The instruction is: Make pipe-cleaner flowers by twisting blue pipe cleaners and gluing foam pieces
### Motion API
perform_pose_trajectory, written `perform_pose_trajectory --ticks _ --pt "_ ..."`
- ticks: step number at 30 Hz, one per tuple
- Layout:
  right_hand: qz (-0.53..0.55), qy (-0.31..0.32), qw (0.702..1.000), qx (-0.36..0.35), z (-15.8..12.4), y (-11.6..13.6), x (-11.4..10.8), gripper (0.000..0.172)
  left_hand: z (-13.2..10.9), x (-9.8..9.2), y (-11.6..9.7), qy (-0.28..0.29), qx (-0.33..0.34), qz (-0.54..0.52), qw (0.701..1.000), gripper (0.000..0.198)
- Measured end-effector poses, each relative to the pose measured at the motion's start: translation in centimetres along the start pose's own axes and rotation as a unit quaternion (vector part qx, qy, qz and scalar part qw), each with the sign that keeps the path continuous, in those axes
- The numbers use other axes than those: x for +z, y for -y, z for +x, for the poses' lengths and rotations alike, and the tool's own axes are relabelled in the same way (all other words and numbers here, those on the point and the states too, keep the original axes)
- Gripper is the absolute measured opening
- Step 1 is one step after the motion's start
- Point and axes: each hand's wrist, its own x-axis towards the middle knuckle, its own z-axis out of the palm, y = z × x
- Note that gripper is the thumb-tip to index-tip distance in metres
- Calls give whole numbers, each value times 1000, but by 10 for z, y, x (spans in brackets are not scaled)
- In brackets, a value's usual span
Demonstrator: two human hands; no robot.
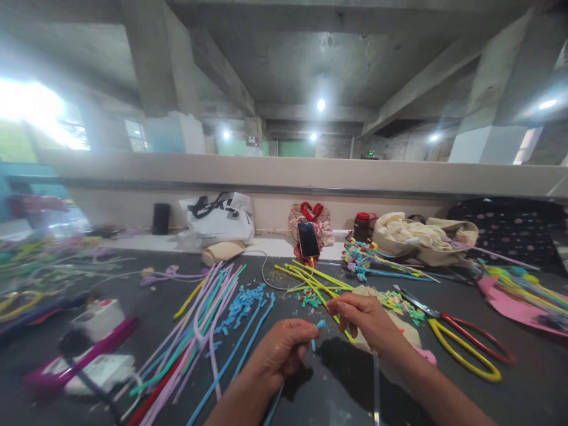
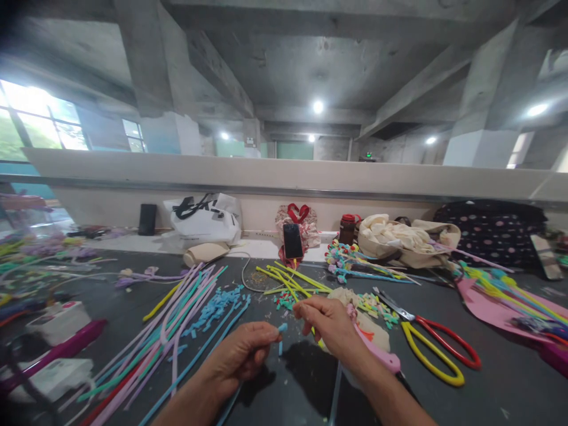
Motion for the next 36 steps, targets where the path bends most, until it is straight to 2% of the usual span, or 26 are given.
perform_pose_trajectory --ticks 4,13,23,31,36 --pt "10 27 999 33 -3 0 8 24 -1 2 -1 0 -6 -12 1000 35" --pt "-29 20 998 -48 -10 6 20 13 2 2 1 -4 3 -30 1000 30" --pt "-50 -1 996 -73 -13 11 23 14 1 3 2 19 -9 -68 997 29" --pt "56 5 998 -21 -11 7 23 18 4 9 4 -26 78 -28 996 31" --pt "124 22 991 32 -8 4 21 22 2 11 3 -37 79 -27 996 34"
